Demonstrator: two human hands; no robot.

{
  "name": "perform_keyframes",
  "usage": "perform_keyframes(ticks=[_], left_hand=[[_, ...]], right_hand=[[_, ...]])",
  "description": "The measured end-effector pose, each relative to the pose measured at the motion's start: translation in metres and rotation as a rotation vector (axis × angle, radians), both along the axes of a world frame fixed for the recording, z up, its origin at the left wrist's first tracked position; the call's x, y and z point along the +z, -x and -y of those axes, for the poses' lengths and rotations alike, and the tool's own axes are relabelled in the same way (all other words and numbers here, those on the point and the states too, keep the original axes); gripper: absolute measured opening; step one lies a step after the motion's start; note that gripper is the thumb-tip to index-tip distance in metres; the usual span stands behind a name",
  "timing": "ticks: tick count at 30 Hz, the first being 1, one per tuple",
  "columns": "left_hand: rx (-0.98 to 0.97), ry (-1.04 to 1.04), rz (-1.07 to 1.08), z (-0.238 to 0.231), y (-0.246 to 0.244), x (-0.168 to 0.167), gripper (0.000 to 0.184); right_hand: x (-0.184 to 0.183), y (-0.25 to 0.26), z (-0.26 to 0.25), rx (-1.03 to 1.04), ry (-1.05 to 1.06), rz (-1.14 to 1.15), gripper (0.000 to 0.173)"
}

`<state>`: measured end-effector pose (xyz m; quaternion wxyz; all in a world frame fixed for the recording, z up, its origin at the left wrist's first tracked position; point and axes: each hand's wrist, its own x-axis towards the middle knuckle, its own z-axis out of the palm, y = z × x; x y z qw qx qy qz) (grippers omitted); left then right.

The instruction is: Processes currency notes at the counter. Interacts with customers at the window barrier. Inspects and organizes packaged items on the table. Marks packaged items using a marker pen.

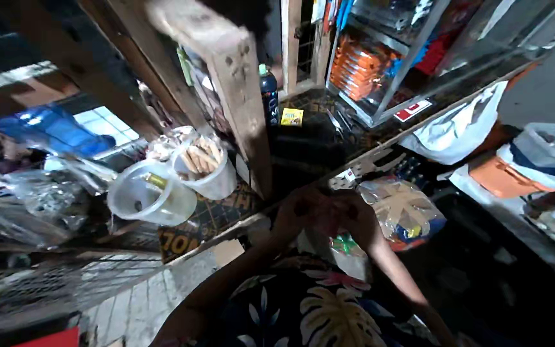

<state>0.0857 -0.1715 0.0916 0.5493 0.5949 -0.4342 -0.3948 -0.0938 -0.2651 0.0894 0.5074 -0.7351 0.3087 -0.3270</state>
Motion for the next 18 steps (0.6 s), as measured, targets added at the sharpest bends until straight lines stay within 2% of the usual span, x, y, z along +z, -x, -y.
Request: perform_keyframes(ticks=[1, 4, 7, 10, 15, 18], left_hand=[[0.015, 0.057, -0.020, 0.007, -0.008, -0.001, 0.052], [0.052, 0.144, -0.046, 0.017, -0.022, -0.011, 0.057], [0.060, 0.029, 0.027, 0.022, -0.029, -0.012, 0.057], [0.018, -0.114, 0.132, 0.027, -0.025, 0.001, 0.046], [-0.019, -0.045, 0.228, 0.029, -0.030, -0.006, 0.026], [0.035, 0.015, 0.216, 0.038, -0.028, -0.006, 0.022]], right_hand=[[0.005, -0.009, 0.014, -0.004, -0.010, 0.005, 0.028], [0.023, -0.028, 0.049, 0.021, -0.036, -0.027, 0.027], [0.039, -0.052, 0.088, 0.055, -0.039, -0.031, 0.029], [0.044, -0.079, 0.134, 0.091, -0.038, -0.017, 0.029], [0.055, -0.133, 0.188, 0.236, -0.089, -0.004, 0.031], [0.057, -0.164, 0.222, 0.317, 0.051, -0.003, 0.030]])
